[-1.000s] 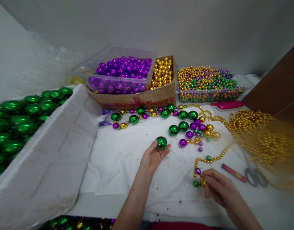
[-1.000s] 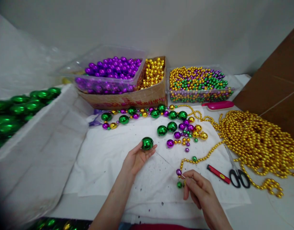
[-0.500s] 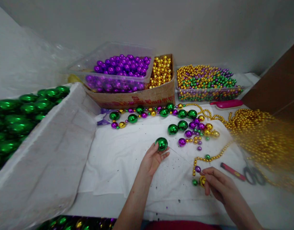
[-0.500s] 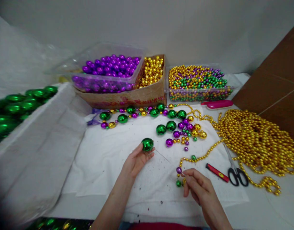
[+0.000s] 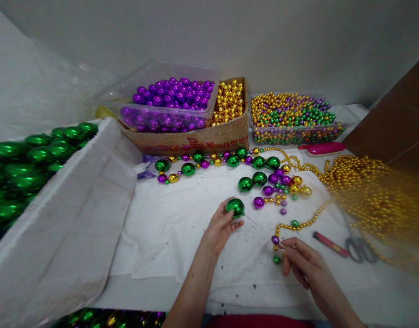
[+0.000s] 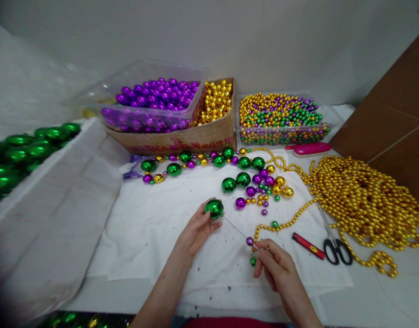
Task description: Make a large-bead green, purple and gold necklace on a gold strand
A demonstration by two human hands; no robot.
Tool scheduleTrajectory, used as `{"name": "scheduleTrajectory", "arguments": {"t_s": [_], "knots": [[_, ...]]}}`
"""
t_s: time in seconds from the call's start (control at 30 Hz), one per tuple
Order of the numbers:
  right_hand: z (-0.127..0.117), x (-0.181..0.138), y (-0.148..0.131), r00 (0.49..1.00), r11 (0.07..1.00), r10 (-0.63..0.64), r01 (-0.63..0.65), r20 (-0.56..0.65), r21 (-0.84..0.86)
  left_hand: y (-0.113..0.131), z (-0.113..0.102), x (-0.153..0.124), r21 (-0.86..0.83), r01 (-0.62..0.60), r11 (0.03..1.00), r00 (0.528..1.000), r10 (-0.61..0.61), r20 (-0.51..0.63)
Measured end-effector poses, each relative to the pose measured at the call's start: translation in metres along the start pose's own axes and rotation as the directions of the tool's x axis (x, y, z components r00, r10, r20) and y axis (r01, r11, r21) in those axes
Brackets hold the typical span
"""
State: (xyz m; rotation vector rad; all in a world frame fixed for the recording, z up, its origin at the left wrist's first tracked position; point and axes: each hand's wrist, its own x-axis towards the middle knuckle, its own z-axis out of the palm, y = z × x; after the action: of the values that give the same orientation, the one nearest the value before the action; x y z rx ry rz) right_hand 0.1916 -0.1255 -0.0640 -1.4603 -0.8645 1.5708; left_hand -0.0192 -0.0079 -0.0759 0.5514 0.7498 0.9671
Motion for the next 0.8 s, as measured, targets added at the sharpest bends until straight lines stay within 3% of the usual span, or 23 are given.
{"name": "scheduleTrajectory", "arguments": {"t_s": [0.37,0.53,0.63,0.8], "knots": [[0.009,0.005,0.010,1.000,1.000,-0.013,0.013,-0.009,0.024,-0.014,0.013,-0.006,0.052,0.027,0.998,0.998,-0.030,0.057],[0.019,0.012,0.005,0.998,0.998,-0.064,0.063,-0.029,-0.012,-0.021,0.023,-0.010,0.081,0.041,0.996,0.989,-0.052,0.135],[0.028,0.020,0.002,0.988,0.983,-0.136,0.125,-0.072,-0.138,-0.018,0.026,-0.010,0.108,0.039,0.993,0.988,-0.054,0.143],[0.030,0.021,-0.010,0.949,0.845,-0.316,0.278,-0.006,-0.458,0.008,0.020,-0.011,0.106,-0.107,0.989,0.994,0.110,-0.023]]}}
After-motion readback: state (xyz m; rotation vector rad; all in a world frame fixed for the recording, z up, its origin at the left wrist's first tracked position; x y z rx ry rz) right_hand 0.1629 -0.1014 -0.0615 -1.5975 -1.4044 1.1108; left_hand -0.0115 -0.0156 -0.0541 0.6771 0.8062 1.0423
